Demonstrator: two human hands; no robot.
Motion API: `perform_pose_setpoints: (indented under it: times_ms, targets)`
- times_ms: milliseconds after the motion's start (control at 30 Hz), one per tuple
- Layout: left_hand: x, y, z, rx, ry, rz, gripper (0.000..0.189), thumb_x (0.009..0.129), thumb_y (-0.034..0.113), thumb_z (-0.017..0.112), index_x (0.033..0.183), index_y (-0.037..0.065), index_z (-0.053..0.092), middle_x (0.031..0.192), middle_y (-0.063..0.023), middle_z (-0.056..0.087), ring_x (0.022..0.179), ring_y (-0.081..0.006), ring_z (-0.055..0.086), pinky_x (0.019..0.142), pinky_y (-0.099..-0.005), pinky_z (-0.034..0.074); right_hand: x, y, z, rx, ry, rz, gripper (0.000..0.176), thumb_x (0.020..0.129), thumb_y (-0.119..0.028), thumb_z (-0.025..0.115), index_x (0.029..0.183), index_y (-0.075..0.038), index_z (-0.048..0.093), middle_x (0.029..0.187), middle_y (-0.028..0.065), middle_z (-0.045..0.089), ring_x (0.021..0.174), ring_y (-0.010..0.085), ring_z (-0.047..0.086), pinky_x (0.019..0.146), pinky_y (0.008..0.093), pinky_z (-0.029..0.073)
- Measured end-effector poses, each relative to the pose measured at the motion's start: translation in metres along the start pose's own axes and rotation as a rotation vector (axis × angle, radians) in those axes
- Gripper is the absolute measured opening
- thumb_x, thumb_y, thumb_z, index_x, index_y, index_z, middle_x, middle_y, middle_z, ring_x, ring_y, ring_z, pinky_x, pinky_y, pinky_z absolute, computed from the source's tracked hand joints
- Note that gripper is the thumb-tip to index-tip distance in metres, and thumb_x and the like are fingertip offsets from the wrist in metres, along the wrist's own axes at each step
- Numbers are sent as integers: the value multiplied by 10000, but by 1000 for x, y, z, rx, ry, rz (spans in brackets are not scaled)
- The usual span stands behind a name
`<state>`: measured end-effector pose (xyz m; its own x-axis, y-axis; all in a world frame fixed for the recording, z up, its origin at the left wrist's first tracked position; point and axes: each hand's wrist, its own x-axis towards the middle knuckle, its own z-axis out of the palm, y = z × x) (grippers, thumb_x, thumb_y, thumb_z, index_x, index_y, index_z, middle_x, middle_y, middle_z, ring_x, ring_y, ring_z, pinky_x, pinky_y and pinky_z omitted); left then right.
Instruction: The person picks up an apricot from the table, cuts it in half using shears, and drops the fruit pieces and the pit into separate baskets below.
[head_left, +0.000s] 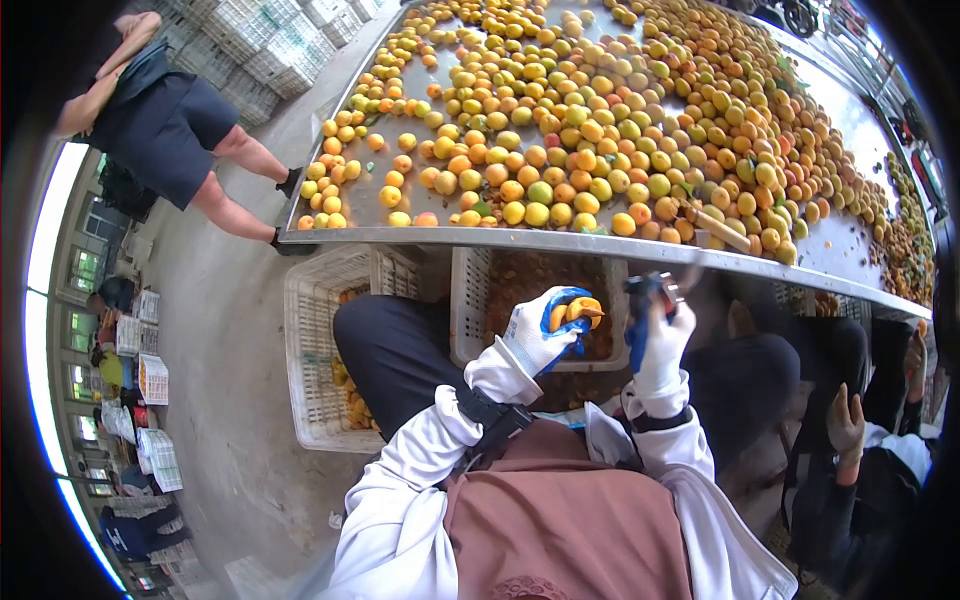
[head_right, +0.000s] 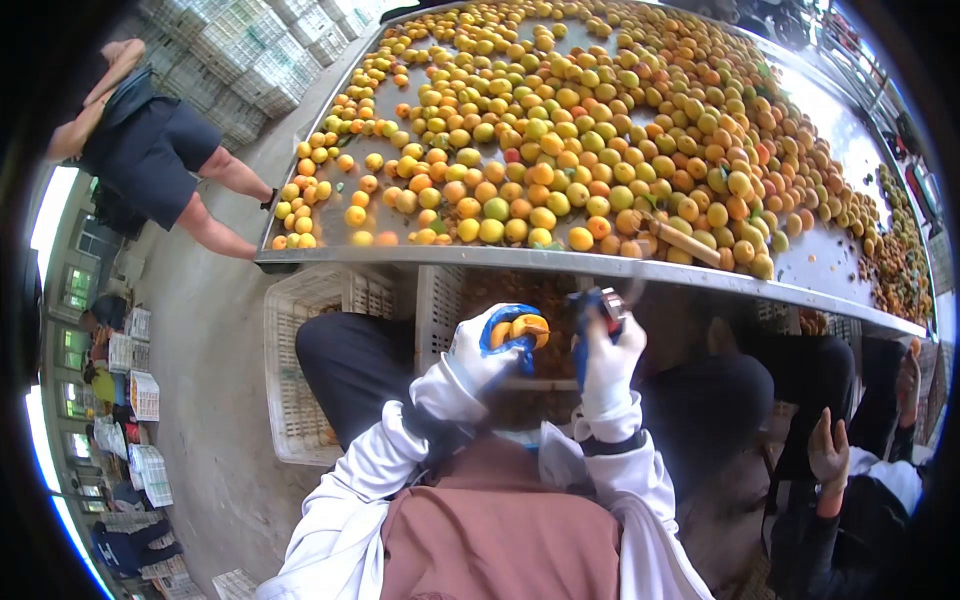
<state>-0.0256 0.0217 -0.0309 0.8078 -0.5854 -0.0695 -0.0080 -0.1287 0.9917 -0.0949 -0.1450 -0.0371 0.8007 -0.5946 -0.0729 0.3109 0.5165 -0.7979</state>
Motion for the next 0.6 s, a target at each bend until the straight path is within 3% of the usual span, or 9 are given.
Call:
perform_pose_setpoints:
  times_ms: [33,100,167,233,400,500,600]
  targets:
    - [2,-1,-1,7,12,11,284,880,45,681,1156,-6,639,987,-104,709,866,-155,678,807,-295,545,-3,4,7,-263,-78,-55,167,921,-196,681,965,-40,644,731,32,601,627,130,566,568,294,452]
    - [5,-1,-3,247,134,232,335,839,21,690,1167,-11,630,1007,-139,706,891,-187,694,816,-302,544,-7,9,19,-788,-222,-180,216,834,-82,736,1022,-10,658,876,101,671,788,196,654,741,312,521]
    - [2,3,-9,477,116,346,454,769,10,714,1209,-13,606,1098,-206,674,998,-357,682,867,-360,545,-7,12,19,-873,-267,-208,217,823,-77,737,1015,-9,662,918,145,681,820,270,681,762,336,532]
    - [-2,8,-10,477,60,348,480,765,11,727,1225,-22,594,1114,-217,667,1003,-377,670,877,-374,547,-5,10,19,-944,-267,-220,227,819,-74,730,1025,-8,662,912,152,690,834,311,688,758,341,537]
    - [-4,30,-22,491,61,367,425,815,38,736,1210,-48,602,1084,-219,684,988,-336,695,870,-362,554,-7,14,17,-868,-207,-208,193,835,-31,688,1023,-4,657,848,145,679,791,265,681,728,332,524]
    - [-11,79,-66,659,194,430,374,853,61,717,1190,-65,612,1017,-221,702,900,-311,714,810,-351,564,-2,17,12,-896,-175,-213,199,819,-43,693,1008,1,652,851,154,673,784,292,676,725,343,518]
    - [-33,115,-125,725,483,274,357,858,87,712,1176,-51,626,993,-217,699,854,-311,707,788,-349,560,-2,12,15,-1074,-283,-242,207,827,-99,713,1004,-11,652,870,152,659,791,342,668,715,377,521]
